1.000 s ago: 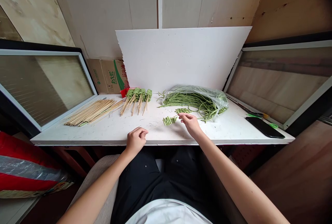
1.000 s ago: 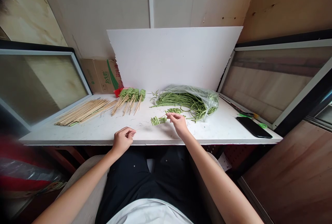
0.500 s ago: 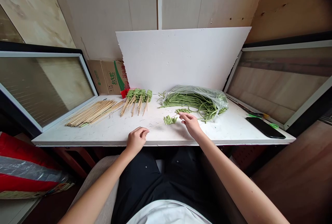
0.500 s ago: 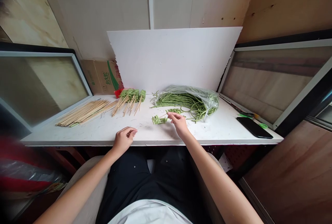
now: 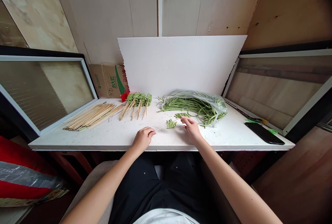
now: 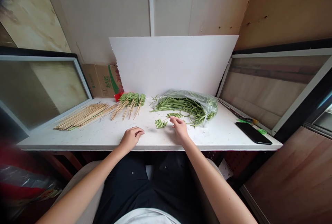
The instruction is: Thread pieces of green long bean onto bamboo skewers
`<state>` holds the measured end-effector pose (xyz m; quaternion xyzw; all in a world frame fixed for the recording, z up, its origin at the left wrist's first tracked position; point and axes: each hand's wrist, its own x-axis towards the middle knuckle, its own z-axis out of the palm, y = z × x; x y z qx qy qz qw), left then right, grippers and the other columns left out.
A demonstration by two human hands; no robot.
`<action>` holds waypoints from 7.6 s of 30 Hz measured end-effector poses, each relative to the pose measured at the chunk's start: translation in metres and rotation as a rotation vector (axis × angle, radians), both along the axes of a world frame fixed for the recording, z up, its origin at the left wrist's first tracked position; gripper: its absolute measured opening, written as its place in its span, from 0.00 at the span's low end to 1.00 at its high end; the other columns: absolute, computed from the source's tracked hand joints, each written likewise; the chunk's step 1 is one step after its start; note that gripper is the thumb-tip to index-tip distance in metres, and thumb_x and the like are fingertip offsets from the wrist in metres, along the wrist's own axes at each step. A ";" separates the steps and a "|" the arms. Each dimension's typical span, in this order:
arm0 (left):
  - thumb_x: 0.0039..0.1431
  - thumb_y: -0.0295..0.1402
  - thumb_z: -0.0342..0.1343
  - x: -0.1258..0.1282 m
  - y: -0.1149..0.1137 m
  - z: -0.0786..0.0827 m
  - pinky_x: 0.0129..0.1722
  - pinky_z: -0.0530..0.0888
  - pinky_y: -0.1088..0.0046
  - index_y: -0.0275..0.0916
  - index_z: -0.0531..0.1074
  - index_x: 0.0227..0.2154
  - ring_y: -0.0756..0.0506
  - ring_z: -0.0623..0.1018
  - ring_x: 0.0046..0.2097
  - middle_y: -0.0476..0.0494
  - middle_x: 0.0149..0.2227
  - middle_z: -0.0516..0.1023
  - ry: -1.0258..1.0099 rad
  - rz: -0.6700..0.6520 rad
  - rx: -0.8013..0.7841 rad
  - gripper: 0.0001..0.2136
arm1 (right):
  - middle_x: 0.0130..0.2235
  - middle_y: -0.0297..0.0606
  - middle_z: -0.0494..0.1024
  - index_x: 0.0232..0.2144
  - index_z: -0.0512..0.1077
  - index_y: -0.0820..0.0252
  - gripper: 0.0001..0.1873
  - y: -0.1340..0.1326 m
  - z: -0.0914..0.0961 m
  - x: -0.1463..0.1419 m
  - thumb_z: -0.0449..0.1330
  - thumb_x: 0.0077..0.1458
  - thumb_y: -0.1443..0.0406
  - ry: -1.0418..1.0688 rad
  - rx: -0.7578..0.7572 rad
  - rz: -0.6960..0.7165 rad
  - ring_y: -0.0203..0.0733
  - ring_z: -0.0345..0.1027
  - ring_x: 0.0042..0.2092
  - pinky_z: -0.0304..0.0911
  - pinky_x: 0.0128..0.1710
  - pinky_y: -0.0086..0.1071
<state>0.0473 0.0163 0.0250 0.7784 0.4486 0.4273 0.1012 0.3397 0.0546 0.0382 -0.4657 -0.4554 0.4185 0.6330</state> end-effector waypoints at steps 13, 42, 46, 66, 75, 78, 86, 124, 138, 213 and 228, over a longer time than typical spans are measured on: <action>0.60 0.21 0.54 0.004 0.005 -0.014 0.35 0.72 0.71 0.39 0.74 0.27 0.46 0.79 0.32 0.47 0.27 0.80 -0.168 0.063 -0.107 0.10 | 0.42 0.45 0.82 0.33 0.83 0.56 0.23 -0.004 0.000 -0.015 0.73 0.43 0.46 0.099 0.000 0.013 0.50 0.73 0.45 0.62 0.33 0.34; 0.57 0.21 0.53 0.005 0.002 -0.012 0.34 0.71 0.72 0.40 0.72 0.24 0.46 0.77 0.31 0.47 0.27 0.78 -0.188 0.096 -0.052 0.09 | 0.47 0.47 0.84 0.30 0.81 0.56 0.26 -0.006 -0.013 -0.031 0.73 0.42 0.41 0.080 0.021 -0.095 0.55 0.75 0.48 0.63 0.32 0.36; 0.57 0.21 0.54 0.007 0.001 -0.012 0.35 0.72 0.71 0.40 0.72 0.24 0.46 0.77 0.32 0.47 0.27 0.78 -0.178 0.075 -0.060 0.10 | 0.41 0.44 0.84 0.29 0.81 0.55 0.25 -0.010 -0.015 -0.044 0.72 0.44 0.41 -0.004 0.057 -0.033 0.53 0.75 0.45 0.66 0.37 0.38; 0.59 0.23 0.55 0.007 0.004 -0.015 0.36 0.72 0.70 0.40 0.73 0.27 0.45 0.80 0.34 0.45 0.29 0.81 -0.245 0.169 -0.100 0.08 | 0.45 0.43 0.84 0.50 0.81 0.55 0.20 -0.006 0.004 -0.008 0.57 0.60 0.60 -0.632 0.217 -0.013 0.54 0.71 0.50 0.63 0.54 0.46; 0.60 0.24 0.55 0.008 0.005 -0.017 0.36 0.72 0.70 0.40 0.73 0.27 0.45 0.79 0.33 0.45 0.29 0.81 -0.263 0.176 -0.101 0.08 | 0.40 0.47 0.83 0.44 0.82 0.57 0.17 0.001 -0.004 -0.028 0.63 0.62 0.53 -1.173 0.111 -0.185 0.61 0.67 0.51 0.60 0.46 0.44; 0.60 0.24 0.55 0.008 0.005 -0.017 0.36 0.72 0.70 0.40 0.73 0.27 0.45 0.79 0.33 0.45 0.30 0.81 -0.273 0.170 -0.104 0.07 | 0.37 0.48 0.83 0.36 0.83 0.56 0.11 0.005 -0.004 -0.029 0.63 0.62 0.58 -1.169 0.081 -0.190 0.62 0.67 0.50 0.59 0.44 0.44; 0.61 0.25 0.55 0.007 0.005 -0.018 0.36 0.72 0.69 0.40 0.73 0.27 0.45 0.78 0.33 0.45 0.29 0.80 -0.255 0.169 -0.100 0.07 | 0.44 0.46 0.85 0.38 0.83 0.57 0.20 0.007 -0.006 -0.005 0.68 0.56 0.47 -0.443 0.114 0.009 0.52 0.72 0.43 0.64 0.45 0.43; 0.60 0.26 0.55 0.008 -0.003 -0.014 0.34 0.71 0.71 0.40 0.75 0.26 0.46 0.77 0.31 0.46 0.28 0.79 -0.202 0.081 -0.038 0.09 | 0.44 0.40 0.82 0.40 0.82 0.50 0.26 -0.010 -0.005 0.014 0.75 0.45 0.43 0.136 -0.055 0.265 0.46 0.72 0.46 0.66 0.40 0.34; 0.60 0.25 0.55 0.006 -0.001 -0.019 0.35 0.71 0.71 0.40 0.74 0.26 0.46 0.77 0.33 0.46 0.30 0.80 -0.188 0.083 -0.028 0.08 | 0.42 0.39 0.81 0.37 0.82 0.51 0.23 -0.012 -0.001 0.011 0.77 0.44 0.45 0.180 -0.056 0.238 0.45 0.73 0.43 0.65 0.38 0.34; 0.56 0.18 0.53 0.008 0.000 -0.020 0.35 0.70 0.72 0.40 0.73 0.25 0.46 0.76 0.32 0.47 0.28 0.77 -0.158 0.102 0.037 0.11 | 0.38 0.41 0.83 0.31 0.84 0.54 0.20 -0.014 0.000 0.001 0.77 0.42 0.48 0.099 -0.024 0.139 0.47 0.73 0.43 0.61 0.33 0.33; 0.56 0.18 0.52 0.008 0.000 -0.022 0.35 0.70 0.72 0.40 0.72 0.25 0.46 0.76 0.32 0.47 0.28 0.77 -0.156 0.089 0.031 0.11 | 0.39 0.43 0.84 0.31 0.84 0.55 0.21 -0.010 -0.006 0.002 0.75 0.44 0.46 0.034 -0.002 0.121 0.49 0.75 0.45 0.62 0.34 0.34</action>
